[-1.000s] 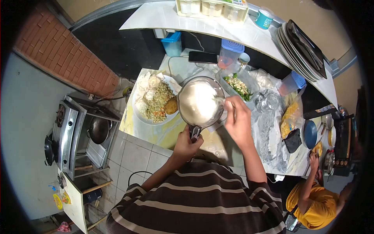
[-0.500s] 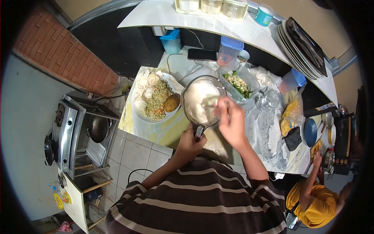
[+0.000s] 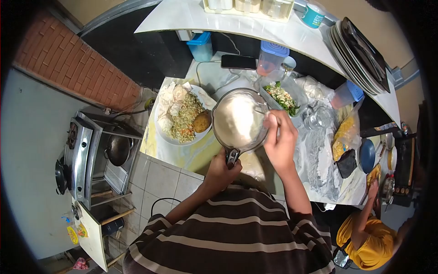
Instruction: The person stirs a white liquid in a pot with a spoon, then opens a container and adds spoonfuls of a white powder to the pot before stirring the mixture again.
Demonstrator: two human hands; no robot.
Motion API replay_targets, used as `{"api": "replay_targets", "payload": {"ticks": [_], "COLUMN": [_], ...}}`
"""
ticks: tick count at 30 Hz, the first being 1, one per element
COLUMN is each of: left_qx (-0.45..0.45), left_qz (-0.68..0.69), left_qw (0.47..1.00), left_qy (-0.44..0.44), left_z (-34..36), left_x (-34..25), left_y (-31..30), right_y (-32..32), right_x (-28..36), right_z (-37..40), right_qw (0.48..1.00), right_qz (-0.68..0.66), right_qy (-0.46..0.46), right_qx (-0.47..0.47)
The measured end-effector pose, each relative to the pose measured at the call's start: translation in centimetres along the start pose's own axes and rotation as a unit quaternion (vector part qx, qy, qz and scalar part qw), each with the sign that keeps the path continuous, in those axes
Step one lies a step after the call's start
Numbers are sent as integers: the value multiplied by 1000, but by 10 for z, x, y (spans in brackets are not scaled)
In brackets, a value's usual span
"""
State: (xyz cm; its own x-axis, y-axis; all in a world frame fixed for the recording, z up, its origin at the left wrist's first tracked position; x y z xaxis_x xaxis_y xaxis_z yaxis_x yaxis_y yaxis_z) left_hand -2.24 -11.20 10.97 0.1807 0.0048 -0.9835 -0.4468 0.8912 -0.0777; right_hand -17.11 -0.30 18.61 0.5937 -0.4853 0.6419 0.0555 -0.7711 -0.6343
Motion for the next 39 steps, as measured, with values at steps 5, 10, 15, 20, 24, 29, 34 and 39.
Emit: {"api": "replay_targets", "payload": {"ticks": [5, 10, 15, 20, 24, 29, 34, 39], "left_qx": [-7, 4, -13, -14, -48, -28, -24, 6], "left_qz": [27, 42, 29, -9, -18, -4, -32, 57], "left_qw": [1000, 999, 999, 1000, 999, 999, 999, 997], "left_qy": [4, -26, -7, -7, 17, -18, 12, -60], "left_z": [-2, 3, -2, 3, 0, 1, -2, -2], "left_x": [-2, -13, -12, -10, 4, -4, -3, 8], "left_y": [7, 9, 10, 3, 0, -2, -3, 11], "right_y": [-4, -5, 0, 3, 1, 4, -6, 16], "right_x": [11, 0, 6, -5, 0, -13, -10, -9], "right_z": [26, 3, 19, 5, 18, -6, 6, 13], "right_qw": [993, 1000, 994, 999, 988, 980, 989, 986], "right_qz": [-25, -7, 74, -26, 31, -67, 49, -62], "right_qy": [-22, -27, -79, -35, -121, -139, -75, 44], "right_qx": [114, -12, 7, 24, 91, 122, 116, 145]}}
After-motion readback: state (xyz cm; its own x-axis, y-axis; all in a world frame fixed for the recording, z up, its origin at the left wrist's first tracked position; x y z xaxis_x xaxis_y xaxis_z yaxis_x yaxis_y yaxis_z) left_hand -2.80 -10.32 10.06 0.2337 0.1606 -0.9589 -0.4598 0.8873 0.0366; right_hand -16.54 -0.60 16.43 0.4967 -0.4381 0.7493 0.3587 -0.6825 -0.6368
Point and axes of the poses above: each hand's wrist, its own z-axis away from the middle knuckle, its own y-axis out of the palm, x = y × z, the point moved 1 cm from there along -z, towards the middle knuckle, and after that the axes turned 15 degrees about z, right-handed, at the moved point
